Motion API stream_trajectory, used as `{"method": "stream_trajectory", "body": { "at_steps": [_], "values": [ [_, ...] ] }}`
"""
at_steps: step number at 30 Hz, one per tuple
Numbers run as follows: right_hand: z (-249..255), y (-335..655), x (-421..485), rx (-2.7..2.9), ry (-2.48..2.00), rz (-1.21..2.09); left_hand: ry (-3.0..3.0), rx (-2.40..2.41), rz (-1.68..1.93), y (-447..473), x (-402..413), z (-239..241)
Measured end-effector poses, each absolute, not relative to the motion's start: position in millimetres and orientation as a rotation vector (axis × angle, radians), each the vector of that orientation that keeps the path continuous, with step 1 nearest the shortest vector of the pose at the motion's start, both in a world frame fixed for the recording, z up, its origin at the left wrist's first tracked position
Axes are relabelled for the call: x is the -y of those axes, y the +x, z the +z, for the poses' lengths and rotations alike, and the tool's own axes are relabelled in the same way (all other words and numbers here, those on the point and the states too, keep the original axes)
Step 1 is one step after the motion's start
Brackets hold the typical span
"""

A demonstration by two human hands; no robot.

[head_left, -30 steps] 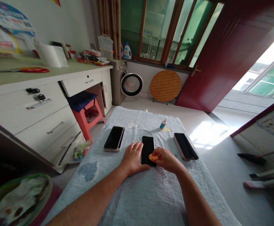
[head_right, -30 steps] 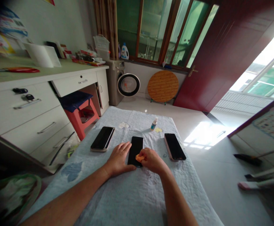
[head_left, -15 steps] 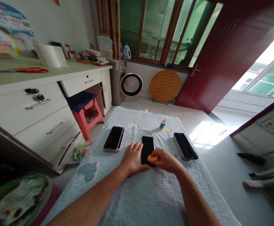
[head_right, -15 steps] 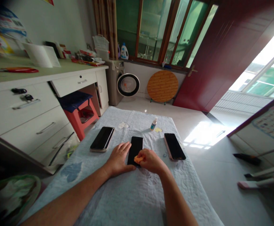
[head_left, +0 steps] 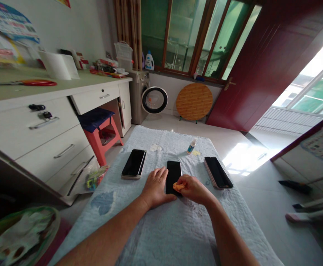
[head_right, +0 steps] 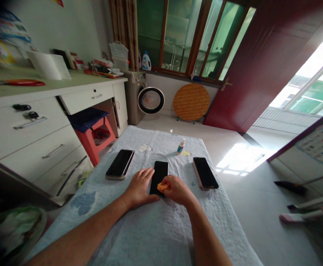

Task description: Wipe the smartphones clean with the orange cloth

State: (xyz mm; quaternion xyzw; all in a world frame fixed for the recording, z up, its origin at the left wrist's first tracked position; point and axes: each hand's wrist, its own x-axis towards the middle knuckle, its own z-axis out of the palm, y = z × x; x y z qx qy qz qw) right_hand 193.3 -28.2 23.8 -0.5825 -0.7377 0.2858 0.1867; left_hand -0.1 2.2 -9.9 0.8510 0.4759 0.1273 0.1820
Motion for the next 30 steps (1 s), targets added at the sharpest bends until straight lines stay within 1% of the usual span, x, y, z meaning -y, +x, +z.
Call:
{"method": "stream_trajectory", "body": {
  "at_steps": [7,19,23,30],
  "values": [
    [20,187,25,2.047,-1.618,0.676,2.394,-1.338,0.349,0,-2,-9],
    [15,193,21,1.981,-1.709,0.521,2.388,-1.336,0.349,0,-2,-9],
    [20,196,21,2.026,-1.695,0.548,2.385,-1.337,0.366,0,-2,-9],
    [25,191,26,2.117,-1.602,0.699,2.400,-1.336,0.358,0,-2,-10]
  ]
}}
